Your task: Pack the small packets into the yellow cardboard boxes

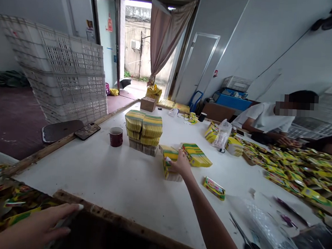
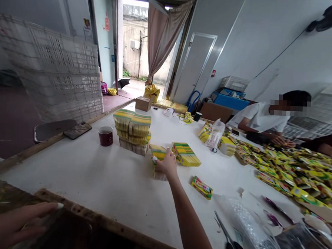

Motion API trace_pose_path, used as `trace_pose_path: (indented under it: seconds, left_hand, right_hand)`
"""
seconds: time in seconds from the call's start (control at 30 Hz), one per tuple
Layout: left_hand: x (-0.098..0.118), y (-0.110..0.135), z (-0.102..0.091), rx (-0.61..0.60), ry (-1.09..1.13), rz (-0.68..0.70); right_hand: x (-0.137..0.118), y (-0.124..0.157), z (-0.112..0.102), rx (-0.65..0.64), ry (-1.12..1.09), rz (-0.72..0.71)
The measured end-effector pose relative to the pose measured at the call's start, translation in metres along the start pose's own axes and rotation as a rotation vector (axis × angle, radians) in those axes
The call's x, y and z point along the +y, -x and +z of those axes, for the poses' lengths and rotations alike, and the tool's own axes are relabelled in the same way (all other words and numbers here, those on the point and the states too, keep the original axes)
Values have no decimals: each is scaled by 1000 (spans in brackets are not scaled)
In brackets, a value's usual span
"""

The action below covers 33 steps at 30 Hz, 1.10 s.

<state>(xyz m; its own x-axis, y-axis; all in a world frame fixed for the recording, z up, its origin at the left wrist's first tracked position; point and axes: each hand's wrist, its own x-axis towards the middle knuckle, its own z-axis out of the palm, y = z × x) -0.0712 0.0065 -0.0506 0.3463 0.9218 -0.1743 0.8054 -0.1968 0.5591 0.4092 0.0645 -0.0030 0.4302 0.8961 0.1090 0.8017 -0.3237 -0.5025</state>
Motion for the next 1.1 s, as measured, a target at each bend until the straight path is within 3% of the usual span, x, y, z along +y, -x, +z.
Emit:
trace_pose_path:
  seconds: [0.13, 0.2, 0.37, 0.5, 0.63, 0.7, 0.8, 0.93, 1.03, 1.1]
  left_hand:
    - [86, -1, 7, -293, -79, 57]
    - [122, 0, 11, -327, -15, 144]
    - [177, -1, 28, -430, 183, 267]
    - [195, -17, 53, -464, 483, 291]
    - [210, -45, 85, -278, 861, 220]
    - [220, -54, 101, -198, 1043, 138]
    - [236, -57, 118, -187, 1330, 65]
    - [246, -46, 121, -252, 1610, 86]
    - [239, -36, 110, -276, 1699, 11]
    - [229, -32, 104, -338, 1775, 46]
  right_hand:
    - [-14, -18, 18, -91, 119, 132]
    - [-19, -20, 21, -102, 133, 159]
    - [-9, -8, 6, -110, 25, 119]
    - [6, 18, -25, -207, -243, 67]
    - [12, 60, -54, -365, -593, 16]
    - [10, 83, -58, -423, -879, 36]
    - [1, 112, -50, -466, -1218, 108]
    - [-20, 141, -27, -465, -1246, 71]
    - [-35, 157, -19, -461, -1151, 79]
    - [-39, 163, -22, -486, -1117, 19]
